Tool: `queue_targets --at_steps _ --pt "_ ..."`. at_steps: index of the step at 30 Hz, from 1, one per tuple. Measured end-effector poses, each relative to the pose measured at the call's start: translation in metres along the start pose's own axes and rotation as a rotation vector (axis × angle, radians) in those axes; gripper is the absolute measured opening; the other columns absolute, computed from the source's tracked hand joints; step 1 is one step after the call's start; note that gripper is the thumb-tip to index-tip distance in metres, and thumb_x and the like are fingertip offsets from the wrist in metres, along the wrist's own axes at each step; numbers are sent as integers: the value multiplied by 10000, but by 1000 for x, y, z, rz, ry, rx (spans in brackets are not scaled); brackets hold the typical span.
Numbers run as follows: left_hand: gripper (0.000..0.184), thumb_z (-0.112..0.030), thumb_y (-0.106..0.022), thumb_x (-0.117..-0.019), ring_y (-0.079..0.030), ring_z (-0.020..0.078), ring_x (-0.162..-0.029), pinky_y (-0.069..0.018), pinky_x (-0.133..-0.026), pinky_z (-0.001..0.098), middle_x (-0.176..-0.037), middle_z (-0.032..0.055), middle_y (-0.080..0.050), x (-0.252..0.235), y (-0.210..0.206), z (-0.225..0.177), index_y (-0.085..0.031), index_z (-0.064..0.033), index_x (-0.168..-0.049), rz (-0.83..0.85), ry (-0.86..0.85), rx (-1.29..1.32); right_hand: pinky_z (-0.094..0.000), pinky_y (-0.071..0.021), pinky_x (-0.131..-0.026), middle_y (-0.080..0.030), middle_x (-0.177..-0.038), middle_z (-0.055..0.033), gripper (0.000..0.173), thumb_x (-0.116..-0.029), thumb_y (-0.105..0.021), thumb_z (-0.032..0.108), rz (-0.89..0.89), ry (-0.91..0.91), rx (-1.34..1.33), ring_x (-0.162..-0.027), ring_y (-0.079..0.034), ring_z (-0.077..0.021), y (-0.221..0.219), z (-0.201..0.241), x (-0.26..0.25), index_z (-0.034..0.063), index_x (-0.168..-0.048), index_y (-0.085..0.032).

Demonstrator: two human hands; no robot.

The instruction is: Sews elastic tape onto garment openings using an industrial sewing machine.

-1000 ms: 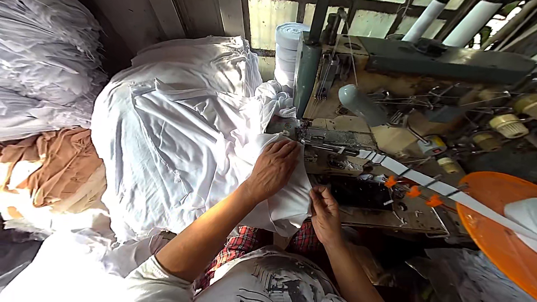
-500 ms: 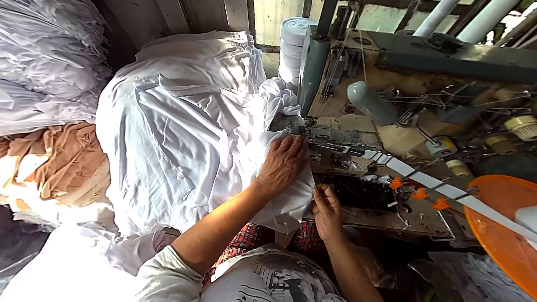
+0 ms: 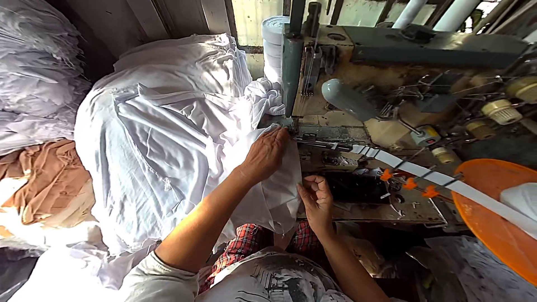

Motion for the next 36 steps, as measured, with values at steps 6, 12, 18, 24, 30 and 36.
queue_targets --at_steps 6,12,18,24,30,36 --pt "288 20 -518 -986 -676 454 -1044 -511 -909 621 -1082 289 -672 -37 6 26 -579 89 -1259 221 99 90 -177 -581 -776 -717 -914 -54 128 -918 -658 -23 47 86 122 -812 -677 -8 -3 -4 -13 -98 -1022 -661" --pt "235 -21 -518 -1016 -659 484 -1078 -485 -964 606 -1070 333 -665 -71 1 53 -606 155 -1144 185 19 49 -175 -579 -809 -744 -956 -122 148 -926 -632 -39 58 115 165 -846 -700 -27 -9 -7 -21 -126 -1025 -699" --pt "272 -75 -546 -1012 -662 468 -1114 -478 -980 607 -1116 319 -682 -95 -2 70 -634 119 -1180 48 67 14 -192 -579 -856 -750 -974 -148 155 -923 -631 -46 17 189 197 -899 -716 -56 -11 -6 -29 -130 -1026 -712" --pt "473 -128 -653 -903 -524 554 -1254 -392 -1001 691 -1327 362 -571 -110 14 89 -584 126 -1296 -148 246 -85 -212 -574 -872 -734 -1030 -190 236 -966 -571 -20 41 158 287 -929 -719 -88 -3 0 -17 -164 -1135 -650" --pt "384 -238 -731 -944 -614 443 -1115 -443 -970 634 -1157 316 -649 -111 -9 181 -669 80 -1149 100 674 244 -357 -584 -915 -748 -1072 -154 231 -960 -586 88 134 222 801 -1012 -729 -255 21 1 25 -48 -1077 -732" --pt "225 -114 -681 -952 -550 120 -746 -468 -675 306 -953 95 -643 -83 42 185 -633 26 -1122 -304 712 606 -495 -595 -835 -728 -1063 -192 219 -873 -718 10 252 247 1206 -982 -715 -370 9 -4 33 -39 -1084 -747"
Point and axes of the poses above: each hand's wrist, its own x-axis away from the middle knuckle, its own y-axis out of the back of the hand, z = x × y, the point moved 6 cm from there along -x, towards the middle knuckle
